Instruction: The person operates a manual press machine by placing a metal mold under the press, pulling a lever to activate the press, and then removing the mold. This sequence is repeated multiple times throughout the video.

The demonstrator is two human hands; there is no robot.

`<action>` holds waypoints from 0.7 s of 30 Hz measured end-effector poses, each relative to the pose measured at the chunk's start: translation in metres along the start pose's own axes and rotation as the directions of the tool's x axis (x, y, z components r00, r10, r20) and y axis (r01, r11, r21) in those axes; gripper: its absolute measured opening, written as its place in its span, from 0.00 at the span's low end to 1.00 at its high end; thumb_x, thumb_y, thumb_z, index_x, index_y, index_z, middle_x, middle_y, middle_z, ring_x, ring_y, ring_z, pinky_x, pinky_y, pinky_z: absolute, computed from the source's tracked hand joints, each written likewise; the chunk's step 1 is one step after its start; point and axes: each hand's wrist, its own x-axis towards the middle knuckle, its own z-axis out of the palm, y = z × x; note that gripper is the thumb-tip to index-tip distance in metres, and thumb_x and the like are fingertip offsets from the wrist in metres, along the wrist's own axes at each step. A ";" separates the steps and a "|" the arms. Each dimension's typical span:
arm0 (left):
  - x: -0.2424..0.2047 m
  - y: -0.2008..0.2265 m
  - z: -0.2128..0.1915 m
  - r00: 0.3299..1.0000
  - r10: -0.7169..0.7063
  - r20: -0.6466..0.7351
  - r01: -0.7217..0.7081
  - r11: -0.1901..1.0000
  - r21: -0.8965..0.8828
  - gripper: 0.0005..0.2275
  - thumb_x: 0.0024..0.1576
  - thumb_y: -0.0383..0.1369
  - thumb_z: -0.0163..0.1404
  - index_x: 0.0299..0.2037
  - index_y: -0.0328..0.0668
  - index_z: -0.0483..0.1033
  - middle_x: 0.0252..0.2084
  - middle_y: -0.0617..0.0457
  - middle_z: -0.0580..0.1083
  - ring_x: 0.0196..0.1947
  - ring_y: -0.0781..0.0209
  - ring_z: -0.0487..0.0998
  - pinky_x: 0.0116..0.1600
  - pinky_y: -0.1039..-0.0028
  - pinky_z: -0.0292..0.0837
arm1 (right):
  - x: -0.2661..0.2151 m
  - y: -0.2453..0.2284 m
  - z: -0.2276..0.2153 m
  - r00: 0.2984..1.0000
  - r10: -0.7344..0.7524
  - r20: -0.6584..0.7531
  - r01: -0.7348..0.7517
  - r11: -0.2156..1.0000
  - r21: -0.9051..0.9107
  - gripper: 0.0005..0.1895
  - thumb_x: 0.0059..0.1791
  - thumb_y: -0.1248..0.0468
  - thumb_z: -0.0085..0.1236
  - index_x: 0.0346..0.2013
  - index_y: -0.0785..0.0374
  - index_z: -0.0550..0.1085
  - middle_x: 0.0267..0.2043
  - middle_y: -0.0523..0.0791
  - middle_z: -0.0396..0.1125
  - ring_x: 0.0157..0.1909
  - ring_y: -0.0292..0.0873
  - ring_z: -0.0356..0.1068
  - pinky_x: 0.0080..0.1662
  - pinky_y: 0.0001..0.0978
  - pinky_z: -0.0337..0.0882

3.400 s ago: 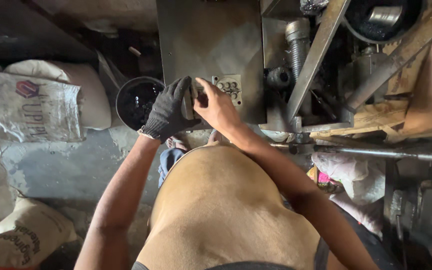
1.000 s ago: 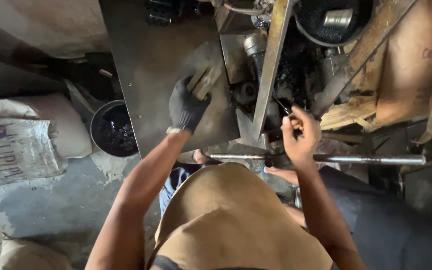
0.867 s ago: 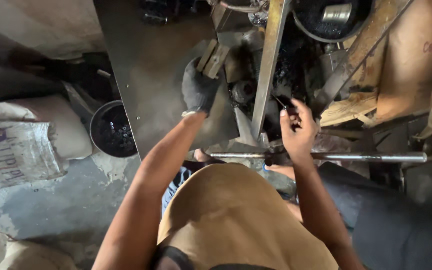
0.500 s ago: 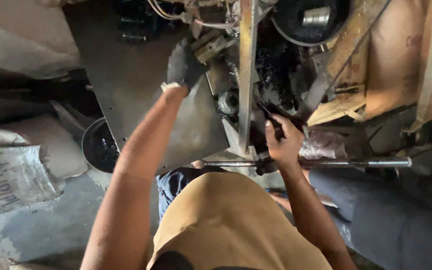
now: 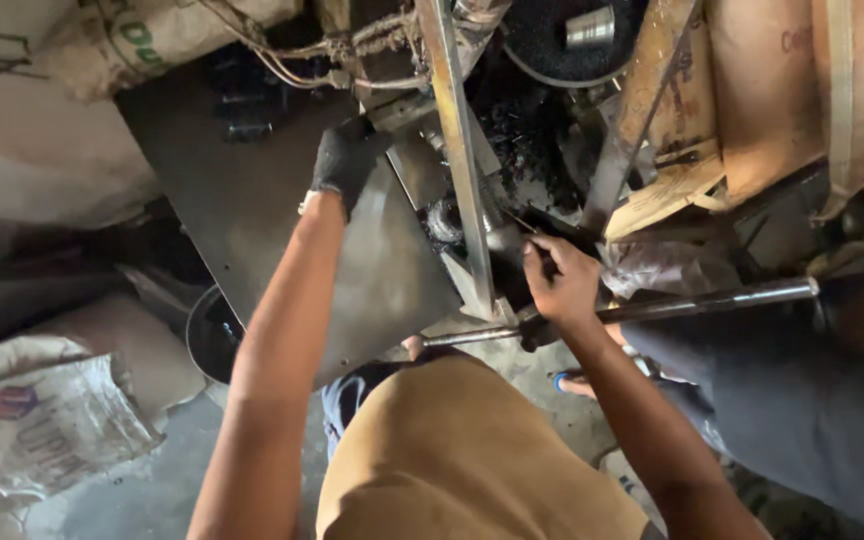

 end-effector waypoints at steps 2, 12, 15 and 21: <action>-0.001 0.002 0.006 0.999 -0.021 -0.034 0.021 1.000 -0.002 0.15 0.53 0.41 0.57 0.45 0.40 0.82 0.37 0.38 0.80 0.39 0.44 0.84 0.43 0.61 0.74 | 0.000 0.004 0.002 0.998 0.059 0.001 -0.059 0.998 -0.011 0.07 0.53 0.66 0.62 0.45 0.64 0.77 0.35 0.49 0.72 0.32 0.42 0.70 0.36 0.32 0.68; 0.014 0.028 0.045 0.985 -0.123 -0.125 0.108 0.986 -0.125 0.21 0.50 0.44 0.61 0.48 0.40 0.76 0.36 0.40 0.80 0.36 0.41 0.81 0.41 0.61 0.74 | -0.008 0.008 0.009 0.981 0.177 -0.083 -0.179 0.984 -0.017 0.07 0.51 0.67 0.64 0.43 0.65 0.79 0.29 0.47 0.72 0.24 0.35 0.67 0.30 0.27 0.65; 0.020 0.018 0.050 0.989 -0.144 -0.020 0.135 0.960 -0.247 0.19 0.53 0.42 0.60 0.49 0.38 0.78 0.38 0.43 0.81 0.38 0.49 0.82 0.43 0.64 0.76 | -0.013 0.013 0.008 0.976 0.198 -0.091 -0.194 0.980 0.052 0.07 0.51 0.67 0.63 0.43 0.65 0.79 0.30 0.45 0.72 0.24 0.34 0.67 0.29 0.26 0.66; -0.009 -0.003 0.062 0.992 -0.028 -0.121 0.004 0.980 -0.201 0.23 0.61 0.36 0.56 0.65 0.37 0.69 0.52 0.46 0.80 0.48 0.63 0.79 0.53 0.73 0.74 | -0.011 0.011 -0.007 0.934 0.356 0.019 -0.320 0.812 0.488 0.10 0.53 0.66 0.61 0.47 0.67 0.78 0.29 0.46 0.72 0.28 0.33 0.69 0.34 0.24 0.69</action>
